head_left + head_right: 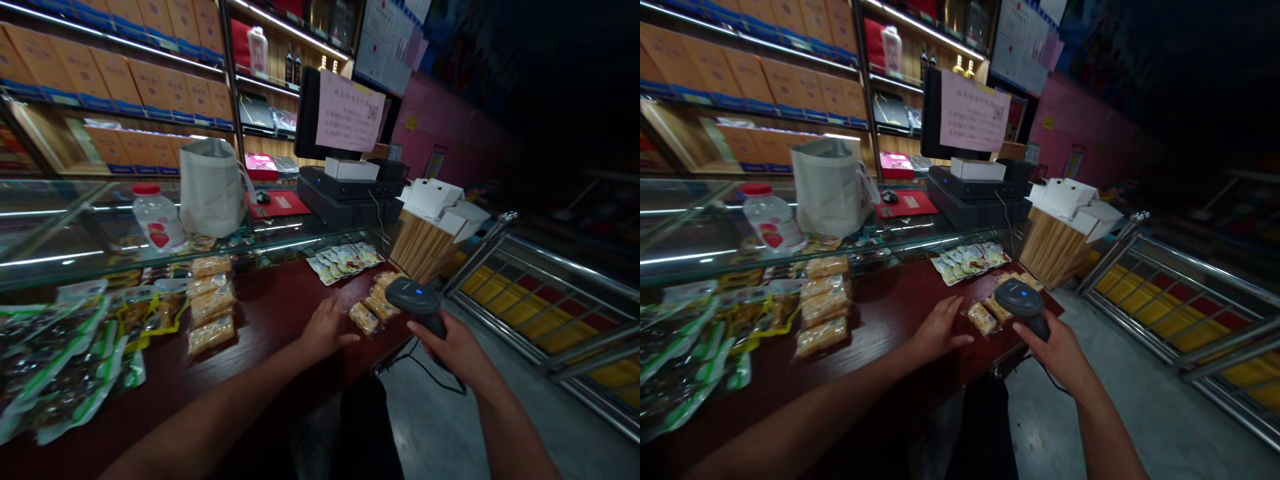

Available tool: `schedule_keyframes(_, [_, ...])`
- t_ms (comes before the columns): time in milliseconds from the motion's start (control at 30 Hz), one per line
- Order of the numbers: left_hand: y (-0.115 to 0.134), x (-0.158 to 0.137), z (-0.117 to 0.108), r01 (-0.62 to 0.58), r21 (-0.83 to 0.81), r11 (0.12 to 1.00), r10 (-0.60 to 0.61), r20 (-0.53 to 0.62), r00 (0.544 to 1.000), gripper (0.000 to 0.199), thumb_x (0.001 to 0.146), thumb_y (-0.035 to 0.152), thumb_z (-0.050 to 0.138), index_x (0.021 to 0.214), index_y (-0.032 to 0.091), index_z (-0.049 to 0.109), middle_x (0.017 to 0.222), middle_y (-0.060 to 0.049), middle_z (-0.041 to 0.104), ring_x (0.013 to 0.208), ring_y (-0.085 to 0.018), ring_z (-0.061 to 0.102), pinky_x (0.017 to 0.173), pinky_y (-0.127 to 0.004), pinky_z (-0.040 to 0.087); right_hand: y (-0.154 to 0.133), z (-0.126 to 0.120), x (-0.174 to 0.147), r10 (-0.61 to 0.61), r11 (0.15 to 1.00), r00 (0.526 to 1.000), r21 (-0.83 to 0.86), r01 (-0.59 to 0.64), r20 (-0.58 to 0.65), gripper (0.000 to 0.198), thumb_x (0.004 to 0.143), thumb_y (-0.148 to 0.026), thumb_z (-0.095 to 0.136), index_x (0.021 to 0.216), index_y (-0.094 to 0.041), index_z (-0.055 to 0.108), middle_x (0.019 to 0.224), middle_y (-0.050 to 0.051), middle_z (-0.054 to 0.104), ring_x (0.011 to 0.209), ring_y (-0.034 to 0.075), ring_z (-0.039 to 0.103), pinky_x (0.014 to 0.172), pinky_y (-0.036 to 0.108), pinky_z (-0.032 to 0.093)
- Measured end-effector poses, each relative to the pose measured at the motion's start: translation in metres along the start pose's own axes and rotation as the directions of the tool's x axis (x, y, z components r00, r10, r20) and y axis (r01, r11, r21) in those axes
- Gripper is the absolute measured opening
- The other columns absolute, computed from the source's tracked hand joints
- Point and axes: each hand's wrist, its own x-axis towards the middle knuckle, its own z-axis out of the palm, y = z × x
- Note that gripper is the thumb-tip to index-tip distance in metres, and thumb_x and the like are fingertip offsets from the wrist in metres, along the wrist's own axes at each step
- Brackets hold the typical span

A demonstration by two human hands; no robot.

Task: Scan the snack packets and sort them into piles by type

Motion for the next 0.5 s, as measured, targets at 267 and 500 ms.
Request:
schedule_keyframes(267, [0.022, 0.026, 0.048, 0.128, 0.058, 0.990, -0.127, -0.023, 0.992, 0.090, 0.072, 0.035, 0.075, 0.149, 0.007, 0.039, 0.141, -0.026, 0.053, 0.135, -0.040, 0.047, 0.116, -0.052, 0.032, 0.007, -0.004, 0.001, -0.033, 0.998, 0.999, 0.049, 0.033, 0.009, 0.037, 0.081, -0.052, 0.068, 0.096, -0.018, 0.065, 0.050, -0.006, 0.056, 0.044, 0.017, 0.055, 0.045, 0.028, 0.042])
schedule_keyframes(500, [0.010, -0.017, 0.014, 0.106, -0.331, 0.938, -0.193, -0.243, 0.951, 0.092, 0.071, 0.040, 0.077, 0.150, 0.022, 0.034, 0.143, -0.016, 0.049, 0.129, -0.032, 0.053, 0.106, -0.046, 0.046, -0.002, 0.043, 0.019, -0.124, 0.988, 0.986, 0.102, 0.113, 0.115, 0.035, 0.081, -0.051, 0.070, 0.094, -0.019, 0.067, 0.055, -0.003, 0.063, 0.048, 0.020, 0.061, 0.048, 0.029, 0.047])
